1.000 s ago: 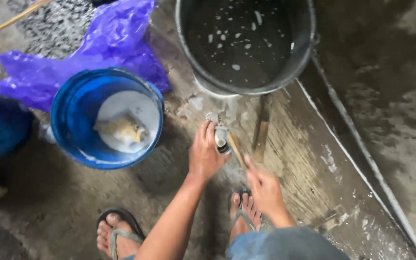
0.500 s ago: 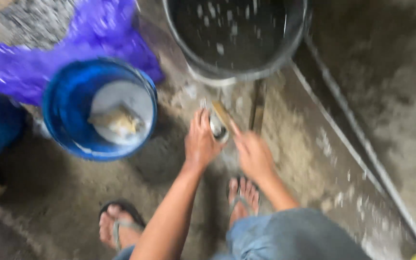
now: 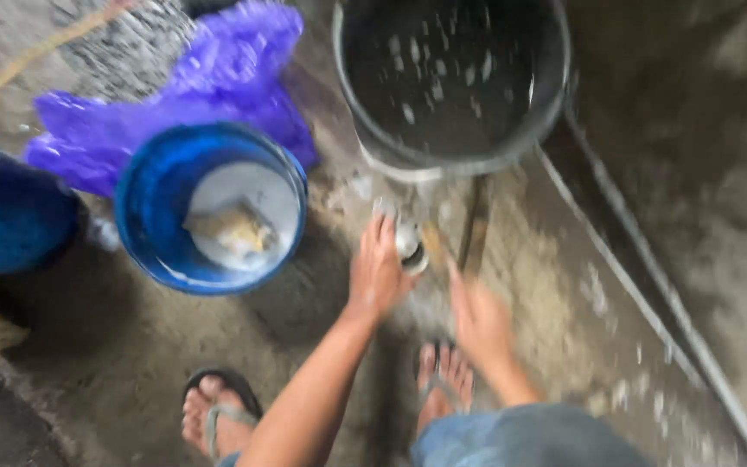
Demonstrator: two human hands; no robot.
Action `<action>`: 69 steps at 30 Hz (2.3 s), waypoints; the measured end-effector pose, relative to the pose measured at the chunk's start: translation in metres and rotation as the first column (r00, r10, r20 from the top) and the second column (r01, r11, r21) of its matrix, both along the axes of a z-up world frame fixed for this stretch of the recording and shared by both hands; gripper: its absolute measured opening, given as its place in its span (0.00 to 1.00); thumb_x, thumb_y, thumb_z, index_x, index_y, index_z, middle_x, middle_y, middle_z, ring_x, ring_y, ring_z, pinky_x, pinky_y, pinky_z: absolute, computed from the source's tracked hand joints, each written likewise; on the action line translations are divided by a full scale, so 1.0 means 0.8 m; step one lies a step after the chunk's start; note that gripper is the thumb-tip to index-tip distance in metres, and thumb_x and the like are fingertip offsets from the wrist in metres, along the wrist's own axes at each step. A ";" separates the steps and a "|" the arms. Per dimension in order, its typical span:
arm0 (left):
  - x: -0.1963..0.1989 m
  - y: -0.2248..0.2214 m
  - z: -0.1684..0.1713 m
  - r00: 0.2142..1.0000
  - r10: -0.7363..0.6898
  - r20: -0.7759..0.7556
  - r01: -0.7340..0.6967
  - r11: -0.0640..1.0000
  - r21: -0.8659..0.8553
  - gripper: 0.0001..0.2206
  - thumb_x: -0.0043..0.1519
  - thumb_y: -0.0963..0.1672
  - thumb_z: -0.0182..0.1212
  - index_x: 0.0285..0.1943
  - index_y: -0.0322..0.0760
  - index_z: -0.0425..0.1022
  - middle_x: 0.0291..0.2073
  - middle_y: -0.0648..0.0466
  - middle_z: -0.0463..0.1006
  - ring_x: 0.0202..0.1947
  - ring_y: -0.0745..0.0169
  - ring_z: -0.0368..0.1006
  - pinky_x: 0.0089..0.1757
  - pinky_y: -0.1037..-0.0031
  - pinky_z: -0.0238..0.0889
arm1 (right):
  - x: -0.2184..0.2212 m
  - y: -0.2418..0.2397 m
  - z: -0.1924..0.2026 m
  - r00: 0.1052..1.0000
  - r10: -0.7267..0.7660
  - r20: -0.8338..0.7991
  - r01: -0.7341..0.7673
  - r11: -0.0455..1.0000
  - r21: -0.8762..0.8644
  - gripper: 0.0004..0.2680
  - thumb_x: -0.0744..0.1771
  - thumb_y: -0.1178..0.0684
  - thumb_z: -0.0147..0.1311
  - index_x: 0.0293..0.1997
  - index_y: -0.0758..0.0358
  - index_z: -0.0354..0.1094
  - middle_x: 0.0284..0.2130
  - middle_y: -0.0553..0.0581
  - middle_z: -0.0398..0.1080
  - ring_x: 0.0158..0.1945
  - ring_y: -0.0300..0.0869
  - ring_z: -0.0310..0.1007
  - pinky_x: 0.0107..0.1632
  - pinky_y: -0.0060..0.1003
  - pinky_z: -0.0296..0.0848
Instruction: Scrubbing a metal motor component with a brush and soapy water to remove dirt and grease.
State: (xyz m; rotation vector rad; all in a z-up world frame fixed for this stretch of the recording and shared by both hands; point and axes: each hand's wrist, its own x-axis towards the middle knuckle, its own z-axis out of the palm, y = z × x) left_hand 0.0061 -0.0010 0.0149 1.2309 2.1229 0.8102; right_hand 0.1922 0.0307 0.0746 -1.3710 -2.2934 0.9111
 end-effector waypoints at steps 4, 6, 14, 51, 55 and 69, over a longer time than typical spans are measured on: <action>-0.001 -0.008 0.011 0.999 -0.012 -0.053 0.011 1.000 -0.025 0.53 0.33 0.43 0.86 0.71 0.31 0.58 0.67 0.38 0.61 0.63 0.33 0.65 0.58 0.51 0.68 | -0.017 0.041 -0.044 0.985 0.154 0.073 -0.162 0.980 0.113 0.14 0.69 0.44 0.54 0.63 0.30 0.70 0.30 0.57 0.75 0.37 0.55 0.77 0.38 0.49 0.74; 0.000 0.001 0.008 0.999 -0.008 -0.031 0.007 0.999 -0.049 0.54 0.33 0.45 0.86 0.71 0.32 0.57 0.67 0.39 0.61 0.65 0.35 0.65 0.58 0.53 0.68 | -0.012 0.020 0.000 0.997 0.071 0.034 -0.072 0.996 0.044 0.10 0.69 0.48 0.54 0.47 0.62 0.77 0.27 0.69 0.72 0.36 0.65 0.74 0.38 0.56 0.71; -0.012 0.009 0.008 0.981 -0.181 -0.064 0.181 0.983 -0.008 0.53 0.33 0.43 0.85 0.71 0.29 0.59 0.66 0.38 0.63 0.65 0.32 0.64 0.61 0.50 0.65 | -0.026 0.063 -0.060 0.990 0.114 0.085 -0.127 0.977 0.173 0.11 0.69 0.43 0.55 0.57 0.48 0.75 0.31 0.63 0.76 0.39 0.59 0.78 0.43 0.53 0.75; 0.009 -0.009 0.012 0.952 0.169 0.255 -0.221 0.957 0.188 0.56 0.33 0.41 0.77 0.74 0.15 0.48 0.64 0.19 0.62 0.65 0.16 0.58 0.67 0.41 0.47 | 0.031 0.033 -0.044 0.987 0.112 -0.110 -0.134 0.968 -0.214 0.13 0.69 0.54 0.52 0.58 0.62 0.75 0.41 0.75 0.77 0.48 0.67 0.76 0.49 0.59 0.73; 0.024 -0.023 -0.070 0.981 0.101 0.164 -0.123 0.984 0.130 0.62 0.39 0.50 0.78 0.79 0.25 0.37 0.74 0.30 0.49 0.75 0.31 0.44 0.69 0.53 0.40 | 0.018 0.048 -0.080 0.987 0.118 0.107 -0.068 0.919 -0.389 0.19 0.71 0.42 0.35 0.73 0.40 0.59 0.15 0.46 0.50 0.21 0.36 0.49 0.27 0.41 0.53; 0.004 -0.021 -0.018 0.964 0.061 0.257 -0.076 0.996 0.049 0.62 0.41 0.45 0.82 0.79 0.25 0.34 0.74 0.28 0.48 0.76 0.29 0.42 0.68 0.51 0.40 | -0.045 0.071 -0.045 0.983 0.181 -0.042 -0.185 0.936 -0.299 0.17 0.70 0.45 0.45 0.67 0.53 0.67 0.60 0.52 0.70 0.60 0.32 0.69 0.53 0.28 0.67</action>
